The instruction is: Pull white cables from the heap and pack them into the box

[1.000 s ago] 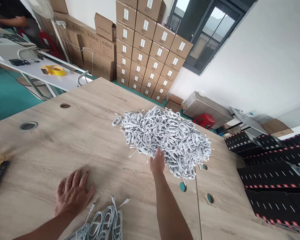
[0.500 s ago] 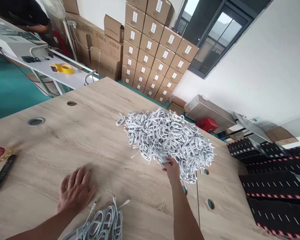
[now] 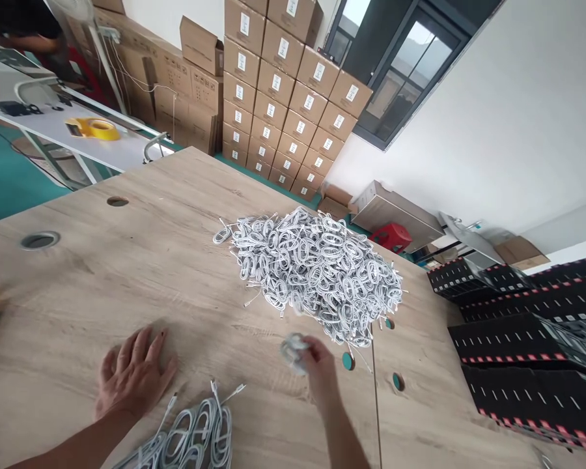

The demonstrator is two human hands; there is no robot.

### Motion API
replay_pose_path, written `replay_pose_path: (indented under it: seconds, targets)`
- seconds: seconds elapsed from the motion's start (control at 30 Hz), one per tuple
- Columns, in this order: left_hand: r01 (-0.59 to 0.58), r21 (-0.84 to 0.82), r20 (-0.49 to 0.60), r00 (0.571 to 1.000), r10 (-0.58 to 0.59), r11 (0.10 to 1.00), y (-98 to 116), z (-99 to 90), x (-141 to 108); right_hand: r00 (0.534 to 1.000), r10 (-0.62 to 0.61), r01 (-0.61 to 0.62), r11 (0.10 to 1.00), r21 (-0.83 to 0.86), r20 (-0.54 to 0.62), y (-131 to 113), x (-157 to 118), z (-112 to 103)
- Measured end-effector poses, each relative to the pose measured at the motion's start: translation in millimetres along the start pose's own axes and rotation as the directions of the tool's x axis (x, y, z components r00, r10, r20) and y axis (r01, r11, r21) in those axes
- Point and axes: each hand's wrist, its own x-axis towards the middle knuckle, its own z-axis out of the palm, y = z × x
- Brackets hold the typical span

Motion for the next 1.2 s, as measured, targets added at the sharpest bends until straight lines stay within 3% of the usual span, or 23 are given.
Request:
replay_pose_path:
  seconds: [0.07,0.13,0.17,0.2,0.27,0.33,0.4,0.5,0.6,0.7,0.8,0.93,1.07,1.13,1.17,1.2]
  targets:
    - [-0.007,0.011,-0.008,1.0,0.008,1.0,0,0.0,0,0.973,0.043,-0.029,0.997,-0.066,0.226,21,-33,24]
    - [-0.01,0.018,-0.012,1.0,0.011,1.0,-1,0.4,-1,0.869,0.094,0.026,0.972,-0.234,0.485,31,-53,42]
    - [-0.009,0.023,-0.01,1.0,0.009,1.0,-1,0.5,-2,0.827,0.104,0.099,0.94,-0.326,0.553,30,-55,48]
    - [-0.008,0.027,-0.007,1.0,0.009,1.0,0,0.5,-2,0.82,0.089,0.187,0.892,-0.412,0.566,25,-50,51]
    - [-0.009,0.034,-0.004,1.0,0.009,0.999,0,0.1,-2,0.896,-0.031,0.313,0.751,-0.581,0.443,9,-22,54]
    - [-0.012,0.037,-0.003,1.0,0.012,0.999,0,-0.2,-2,0.952,-0.174,0.306,0.581,-0.755,0.252,-6,18,57]
    - [-0.016,0.039,0.003,1.0,0.016,0.999,-1,0.2,-2,0.963,-0.214,0.238,0.398,-0.886,0.163,-11,53,61]
    - [-0.013,0.038,0.008,1.0,0.013,0.999,-2,1.8,-3,0.96,-0.151,0.258,0.141,-0.956,0.237,0,77,65]
    - [-0.008,0.023,0.009,1.0,0.008,1.0,-2,3.2,-5,0.912,-0.144,0.39,0.017,-0.921,0.384,17,77,63]
    - [-0.001,-0.005,0.023,1.0,0.002,1.0,-1,2.8,-7,0.893,-0.295,0.379,0.081,-0.922,0.341,16,82,64]
    - [0.004,-0.01,0.032,0.999,-0.004,1.0,-1,1.6,-8,0.859,-0.458,0.342,0.183,-0.922,0.227,-5,104,79]
    - [0.003,0.001,0.026,1.0,-0.003,1.0,-2,1.4,-8,0.921,-0.387,0.197,0.351,-0.916,0.05,-37,134,94]
    - [0.002,-0.032,0.016,1.0,-0.001,0.999,-3,2.7,-10,0.924,-0.352,0.128,0.654,-0.746,-0.151,-38,118,76]
    - [-0.002,-0.053,0.019,1.0,0.003,0.999,-3,3.3,-10,0.97,-0.222,0.119,0.792,-0.598,-0.101,-29,91,59]
    - [-0.004,-0.053,0.02,1.0,0.005,0.999,-4,3.4,-11,0.993,-0.114,0.103,0.838,-0.536,0.013,-24,75,52]
    - [-0.006,-0.045,0.022,1.0,0.007,0.999,-4,3.5,-11,0.984,-0.003,0.094,0.862,-0.499,0.18,-19,60,46]
